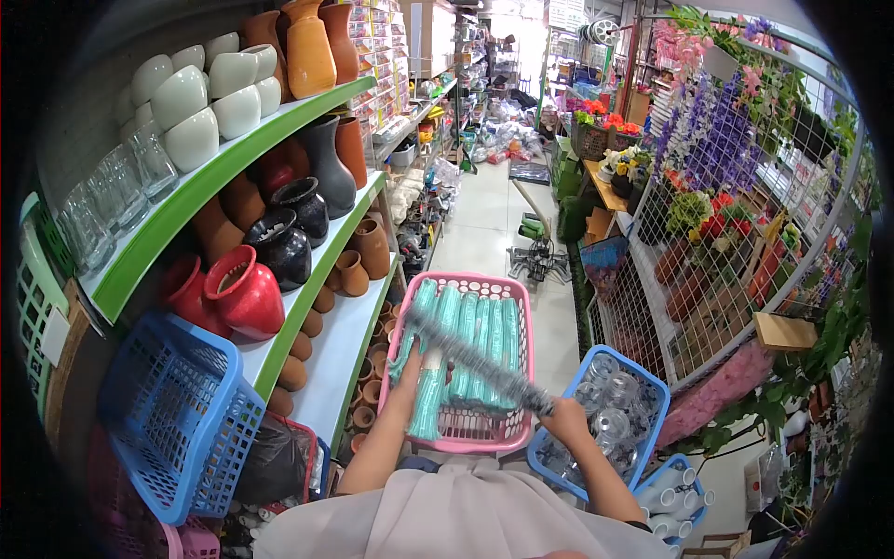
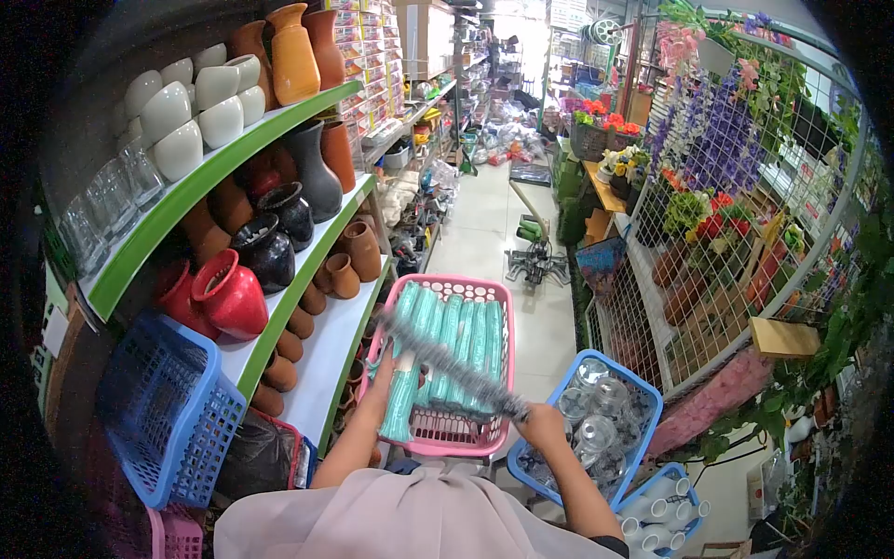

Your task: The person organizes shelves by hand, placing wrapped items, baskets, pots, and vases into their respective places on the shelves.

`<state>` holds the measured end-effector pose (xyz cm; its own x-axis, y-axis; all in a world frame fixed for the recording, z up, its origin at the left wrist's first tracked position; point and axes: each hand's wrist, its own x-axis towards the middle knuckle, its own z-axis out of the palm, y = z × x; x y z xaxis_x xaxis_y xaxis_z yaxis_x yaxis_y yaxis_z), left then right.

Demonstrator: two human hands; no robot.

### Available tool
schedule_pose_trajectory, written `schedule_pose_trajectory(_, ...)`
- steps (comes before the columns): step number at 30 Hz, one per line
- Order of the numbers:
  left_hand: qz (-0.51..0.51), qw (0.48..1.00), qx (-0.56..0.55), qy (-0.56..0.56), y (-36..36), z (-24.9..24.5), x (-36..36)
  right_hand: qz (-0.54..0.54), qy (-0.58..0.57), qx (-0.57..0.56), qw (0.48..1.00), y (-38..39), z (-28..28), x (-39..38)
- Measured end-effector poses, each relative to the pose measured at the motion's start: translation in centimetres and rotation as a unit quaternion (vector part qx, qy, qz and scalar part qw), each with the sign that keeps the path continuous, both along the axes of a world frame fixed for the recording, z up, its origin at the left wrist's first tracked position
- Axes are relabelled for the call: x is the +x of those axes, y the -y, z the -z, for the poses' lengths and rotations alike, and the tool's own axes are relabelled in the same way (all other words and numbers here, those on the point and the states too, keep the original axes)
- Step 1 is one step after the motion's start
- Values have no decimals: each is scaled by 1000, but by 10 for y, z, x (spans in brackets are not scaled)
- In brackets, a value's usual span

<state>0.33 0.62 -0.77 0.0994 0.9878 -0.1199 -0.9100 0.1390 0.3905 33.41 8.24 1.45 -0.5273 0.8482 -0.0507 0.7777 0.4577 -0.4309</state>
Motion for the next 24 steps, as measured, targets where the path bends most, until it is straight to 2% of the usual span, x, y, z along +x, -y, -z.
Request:
schedule_pose_trajectory(1, -24, 999, -36, -11, 0, -5, 2, -81, 22, 20, 996, 3, -4, 2)
schedule_pose_trajectory(2, 5, 1000, 3, 27, 5, 10, -3, -147, 53, 36, 987, 2, -6, 5)
schedule_pose_trajectory(3, -49, 997, -24, -46, 2, 12, -5, -147, 54, 36, 987, 0, -1, 7)
schedule_pose_trajectory(5, -92, 989, -90, -69, -8, 18, -7, -67, 37, 36, 996, -6, 13, 9)
schedule_pose_trajectory(6, -124, 979, -119, -113, 3, -4, 8, -68, 39, 35, 996, -3, 8, 6)
schedule_pose_trajectory(7, -156, 964, -147, -156, 14, -29, 23, -13, 3, 7, 1000, 3, -2, -1)
schedule_pose_trajectory(8, -148, 973, -100, -146, 8, -3, 14, 43, -33, -22, 998, 6, -7, -6)
schedule_pose_trajectory(9, -139, 979, -55, -137, 6, 0, 12, 42, -34, -23, 998, 5, -3, -4)
schedule_pose_trajectory(11, -107, 987, -36, -113, 4, 8, 8, -162, 2, 57, 985, 0, 7, 5)
schedule_pose_trajectory(12, -76, 993, -16, -88, 6, 2, 9, -194, 4, 79, 978, -3, 7, 7)
schedule_pose_trajectory(13, -77, 993, -17, -87, 6, -4, 14, -194, 5, 78, 978, -5, 8, 5)
schedule_pose_trajectory(15, -195, 967, -117, -114, 4, -11, 22, -11, -13, 29, 999, -7, 7, -2)
schedule_pose_trajectory(16, -112, 967, -94, -207, 9, 2, 5, 47, -68, 3, 997, -4, 3, -5)
schedule_pose_trajectory(17, -114, 967, -94, -207, 6, 8, 2, 45, -68, 3, 997, -1, -3, -7)
schedule_pose_trajectory(19, -122, 984, -38, -122, 7, -3, 4, -27, -47, 39, 998, 6, -9, -9)
schedule_pose_trajectory(20, -87, 994, -5, -62, 4, -8, 6, -26, -47, 39, 998, 1, -4, -7)
schedule_pose_trajectory(22, -112, 988, -26, -99, 4, -1, 5, -110, -12, 93, 990, -11, 3, -2)
schedule_pose_trajectory(23, -112, 987, -56, -105, 5, 3, 7, -111, -11, 92, 989, -13, 8, -2)
schedule_pose_trajectory(24, -113, 984, -86, -110, 7, 0, 11, -34, -30, 61, 997, -13, 5, -6)
